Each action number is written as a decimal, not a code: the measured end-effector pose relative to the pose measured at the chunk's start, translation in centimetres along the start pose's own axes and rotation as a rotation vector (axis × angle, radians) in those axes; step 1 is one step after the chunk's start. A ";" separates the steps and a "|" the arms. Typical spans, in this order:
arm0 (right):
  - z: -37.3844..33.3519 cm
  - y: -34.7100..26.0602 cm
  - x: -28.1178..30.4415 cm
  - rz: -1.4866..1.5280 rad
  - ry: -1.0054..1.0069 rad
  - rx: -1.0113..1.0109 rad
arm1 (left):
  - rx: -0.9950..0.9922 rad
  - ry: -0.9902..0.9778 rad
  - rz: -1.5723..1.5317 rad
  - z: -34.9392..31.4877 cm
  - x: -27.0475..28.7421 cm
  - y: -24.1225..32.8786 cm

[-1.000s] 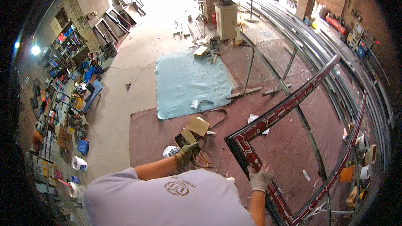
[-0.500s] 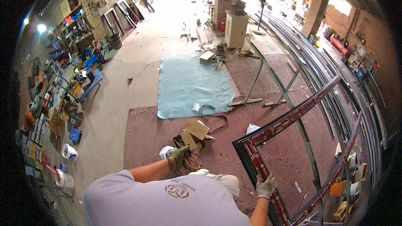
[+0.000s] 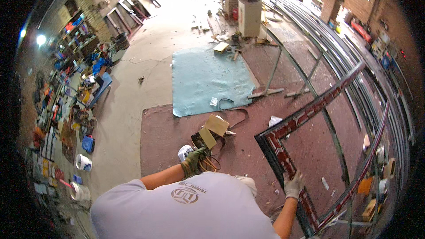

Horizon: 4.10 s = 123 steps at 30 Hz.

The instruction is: The person uses shears to trim excess material from the edges of a red window frame. They repeatedly reposition the frame and cut along its perimeter, then briefly handle a small plastic bag before resuming trimming.

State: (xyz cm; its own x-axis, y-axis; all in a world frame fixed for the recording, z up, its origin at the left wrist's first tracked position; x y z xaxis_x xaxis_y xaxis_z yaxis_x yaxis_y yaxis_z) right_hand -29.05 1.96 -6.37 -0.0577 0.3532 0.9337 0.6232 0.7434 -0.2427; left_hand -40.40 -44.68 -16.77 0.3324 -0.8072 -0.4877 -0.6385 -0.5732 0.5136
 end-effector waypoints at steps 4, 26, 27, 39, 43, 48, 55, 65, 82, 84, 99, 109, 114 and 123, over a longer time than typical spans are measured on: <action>-0.4 0.1 -0.2 -0.002 0.091 0.149 | 0.074 -0.102 0.064 -1.7 0.2 0.9; 0.5 2.4 0.2 -0.210 -0.002 0.084 | 0.204 -0.198 0.128 1.6 6.5 -0.8; 0.6 2.7 0.2 -0.197 -0.037 0.058 | 0.191 -0.318 0.152 2.4 7.0 -0.5; 0.0 4.1 -0.1 -0.241 0.005 0.015 | 0.181 -0.140 0.314 -0.1 0.6 1.1; -0.1 5.1 -0.1 -0.243 -0.002 0.035 | 0.192 -0.140 0.352 -1.0 -1.0 1.5; -0.5 6.5 0.2 -0.274 0.011 0.042 | 0.205 -0.125 0.344 -1.4 -0.6 1.4; -0.4 6.5 0.0 -0.296 -0.005 0.023 | 0.275 -0.378 0.283 -0.3 1.2 1.0; -2.0 8.1 1.3 -0.253 -0.051 -0.008 | 0.268 -0.350 0.297 1.0 2.5 0.6; -7.4 21.2 2.9 -0.423 -0.066 -0.117 | 0.230 -0.112 0.307 1.4 3.1 -0.2; -7.4 21.1 2.7 -0.415 -0.054 -0.123 | 0.170 -0.051 0.405 1.7 3.7 -0.4; -2.4 8.3 -0.3 -0.189 0.097 0.088 | 0.240 -0.278 0.487 4.9 -0.5 -0.8; -11.4 17.4 0.8 -0.297 0.301 -0.177 | 0.121 -0.274 0.471 3.0 -1.8 -0.8; -10.1 1.3 -1.9 0.427 0.194 0.570 | -0.054 -0.295 0.552 0.5 -8.6 -1.6; -9.1 -12.8 -2.7 0.683 0.030 0.727 | -0.199 -0.596 0.663 -5.8 -19.7 -3.4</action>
State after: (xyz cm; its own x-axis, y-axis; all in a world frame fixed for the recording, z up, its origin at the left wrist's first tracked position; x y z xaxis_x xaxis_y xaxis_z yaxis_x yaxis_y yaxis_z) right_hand -29.71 -13.69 -3.42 0.1608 0.8275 0.5380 -0.1140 0.5570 -0.8226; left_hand -40.73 -27.71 -4.80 -0.5091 -0.8051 -0.3044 -0.4208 -0.0758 0.9040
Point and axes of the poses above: each hand's wrist, its own z-axis towards the middle knuckle, its own x-axis out of the back of the hand, y = z × x, the point moved 1 cm from there along z, towards the middle knuckle, and after that the axes turned 2 degrees about -y, right-handed, at the moved point
